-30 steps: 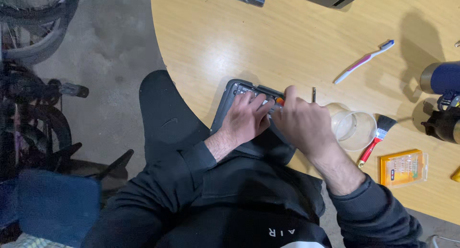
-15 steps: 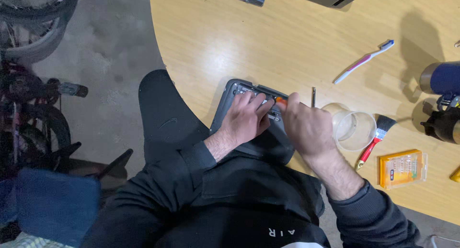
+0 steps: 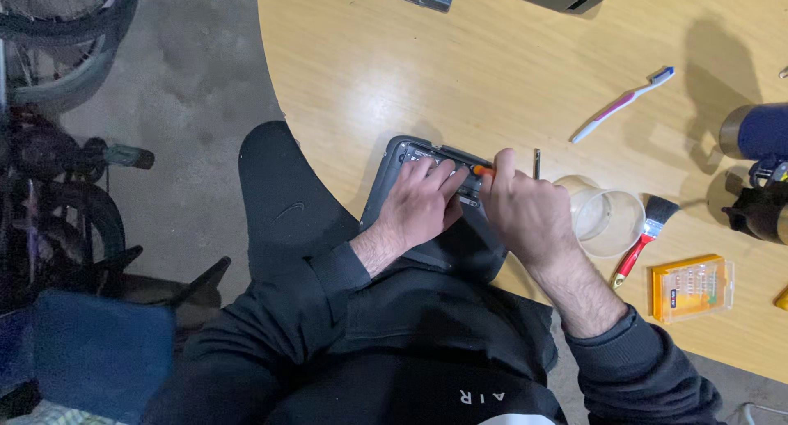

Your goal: The person uses a screwdriver to remove screws from the back of a laptop placed on a table. They repeatedly unscrew and place the screws into a small plastic container, then continue unscrewing additional screws from different locations on the laptop back.

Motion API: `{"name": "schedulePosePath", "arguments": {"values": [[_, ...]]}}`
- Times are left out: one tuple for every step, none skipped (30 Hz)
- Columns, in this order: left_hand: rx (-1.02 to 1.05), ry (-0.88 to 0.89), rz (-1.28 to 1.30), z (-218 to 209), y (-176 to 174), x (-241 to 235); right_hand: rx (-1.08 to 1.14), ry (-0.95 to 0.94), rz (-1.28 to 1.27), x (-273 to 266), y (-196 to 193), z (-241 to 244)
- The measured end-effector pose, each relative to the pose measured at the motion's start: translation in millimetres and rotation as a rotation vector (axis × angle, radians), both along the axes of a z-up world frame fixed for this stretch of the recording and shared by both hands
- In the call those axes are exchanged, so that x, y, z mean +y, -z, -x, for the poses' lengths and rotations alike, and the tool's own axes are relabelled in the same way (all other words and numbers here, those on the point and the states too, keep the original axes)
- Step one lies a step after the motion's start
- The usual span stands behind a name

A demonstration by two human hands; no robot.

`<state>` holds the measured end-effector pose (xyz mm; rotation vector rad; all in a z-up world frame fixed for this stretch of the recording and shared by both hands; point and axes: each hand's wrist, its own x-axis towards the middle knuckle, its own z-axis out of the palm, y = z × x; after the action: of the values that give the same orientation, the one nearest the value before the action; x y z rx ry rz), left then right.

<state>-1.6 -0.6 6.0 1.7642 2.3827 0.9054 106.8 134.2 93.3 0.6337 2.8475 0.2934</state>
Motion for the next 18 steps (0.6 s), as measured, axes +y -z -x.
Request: {"name": "schedulePosePath", "arguments": {"values": [[0.000,0.001,0.000,-0.3,1.4,0.0,0.000,0.001,0.000,0.4,1.9,-1.7],[0.000,-0.005,0.006,-0.9,2.2,-0.3,0.000,0.002,-0.012,0.6,3.3,-3.5],[0.000,-0.011,0.012,-1.6,3.0,-0.4,0.000,0.003,-0.023,0.9,4.5,-5.4],[0.002,-0.009,0.010,-1.7,3.4,-0.1,0.002,0.005,-0.025,1.0,2.7,-3.3],[-0.001,-0.009,0.000,-1.7,3.8,0.3,0.029,0.015,0.013,1.0,1.0,-1.1],[-0.006,-0.013,-0.006,-2.8,4.0,-0.8,0.054,0.022,0.054,0.3,-0.8,0.7],[-0.008,-0.013,-0.003,-2.1,3.2,-0.8,0.052,0.021,0.056,-3.1,-9.4,3.1],[-0.007,-0.015,-0.003,-1.5,2.7,-1.2,0.004,0.017,0.083,-6.9,-17.8,5.3],[-0.007,-0.017,-0.002,-1.1,2.1,-1.6,-0.044,0.013,0.110,-10.7,-26.3,7.5],[-0.008,-0.016,-0.002,-0.5,-0.8,-2.3,-0.045,0.013,0.110,-7.5,-20.9,6.2],[-0.007,-0.014,0.006,-0.1,-4.0,-2.9,-0.043,0.002,0.069,-4.1,-15.7,4.8],[-0.004,-0.010,0.010,1.8,-6.7,-1.8,-0.037,-0.008,0.026,0.6,-10.2,4.3],[-0.002,-0.008,0.007,1.7,-3.3,-0.1,-0.035,-0.006,0.023,4.5,-3.1,1.3],[0.001,-0.014,0.000,0.4,-0.3,-0.8,-0.003,-0.013,0.000,6.6,3.8,-2.4],[0.004,-0.020,-0.006,-0.9,2.7,-1.5,0.028,-0.019,-0.023,8.8,10.9,-6.1],[0.005,-0.017,-0.007,-1.0,3.4,-1.4,0.029,-0.017,-0.024,5.7,9.0,-6.7],[0.004,-0.015,0.001,-1.0,4.1,-1.4,0.025,-0.017,-0.023,2.7,7.2,-7.3],[0.001,-0.013,0.008,-1.7,4.5,-1.0,0.018,-0.018,-0.023,0.0,4.7,-8.2]]}}
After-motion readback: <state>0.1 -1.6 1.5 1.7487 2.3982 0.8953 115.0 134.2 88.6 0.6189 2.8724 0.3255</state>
